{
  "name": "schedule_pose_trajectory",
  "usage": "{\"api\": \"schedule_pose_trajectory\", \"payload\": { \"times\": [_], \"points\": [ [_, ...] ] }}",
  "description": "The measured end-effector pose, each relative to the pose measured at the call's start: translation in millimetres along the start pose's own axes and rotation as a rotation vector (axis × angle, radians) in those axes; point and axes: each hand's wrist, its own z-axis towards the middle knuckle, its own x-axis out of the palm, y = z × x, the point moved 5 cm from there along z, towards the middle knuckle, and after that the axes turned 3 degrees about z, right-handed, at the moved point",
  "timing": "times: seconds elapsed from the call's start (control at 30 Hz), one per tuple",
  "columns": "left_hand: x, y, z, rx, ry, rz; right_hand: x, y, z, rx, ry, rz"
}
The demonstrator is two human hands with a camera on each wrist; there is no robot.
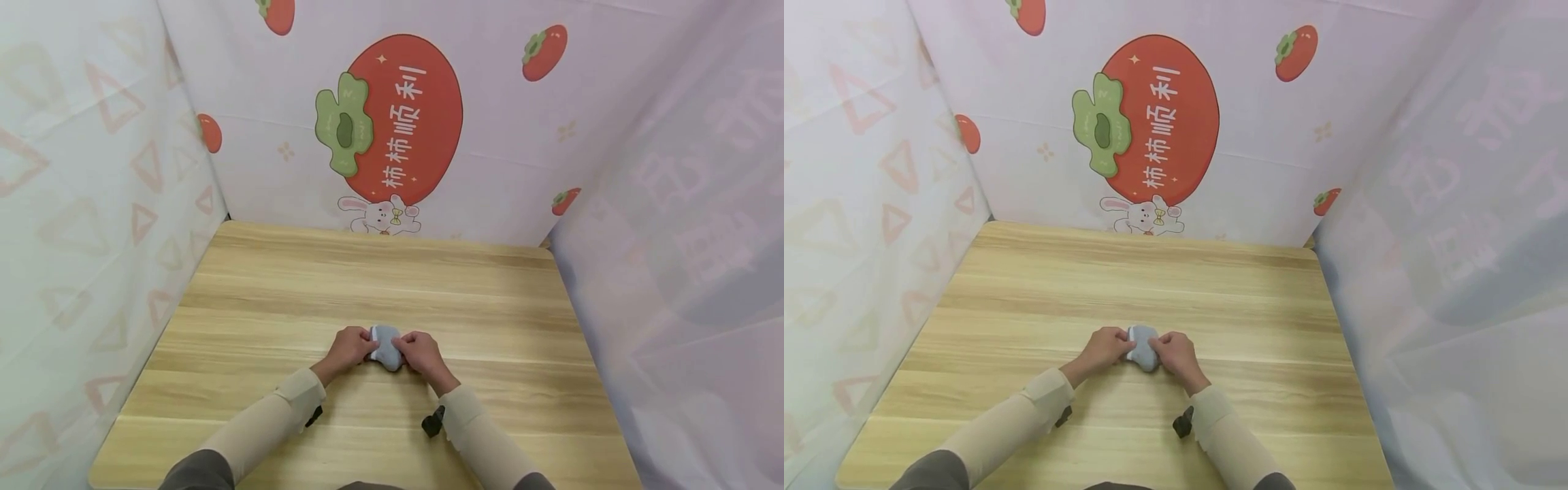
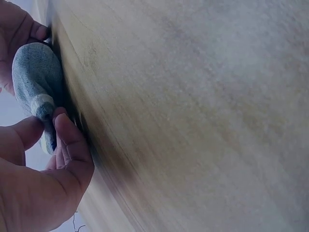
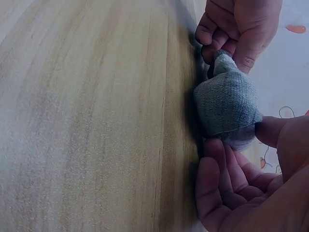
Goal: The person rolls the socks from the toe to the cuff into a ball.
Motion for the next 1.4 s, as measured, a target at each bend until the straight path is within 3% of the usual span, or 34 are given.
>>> {"api": "schedule_pose_trajectory", "payload": {
  "times": [0.3, 0.77, 1.03, 1.23, 1.4],
  "points": [
    [-3.2, -3.0, -0.9, 0.001, 0.015, -0.006, -2, 2, -0.9, -0.002, 0.015, 0.018],
    [-9.1, -2.8, -1.3, -0.002, -0.024, 0.028, -5, 3, -0.8, -0.015, 0.004, 0.028],
    [-15.6, -5.4, -1.3, 0.031, -0.072, 0.110, -10, 7, -1.8, -0.046, -0.064, -0.024],
    [-23.0, -8.3, -4.9, 0.062, -0.106, 0.118, -15, 7, -2.5, -0.074, -0.122, -0.088],
    [-32.3, -10.5, -7.4, 0.077, -0.152, 0.198, -19, 8, -3.1, -0.091, -0.150, -0.099]
  ]
}}
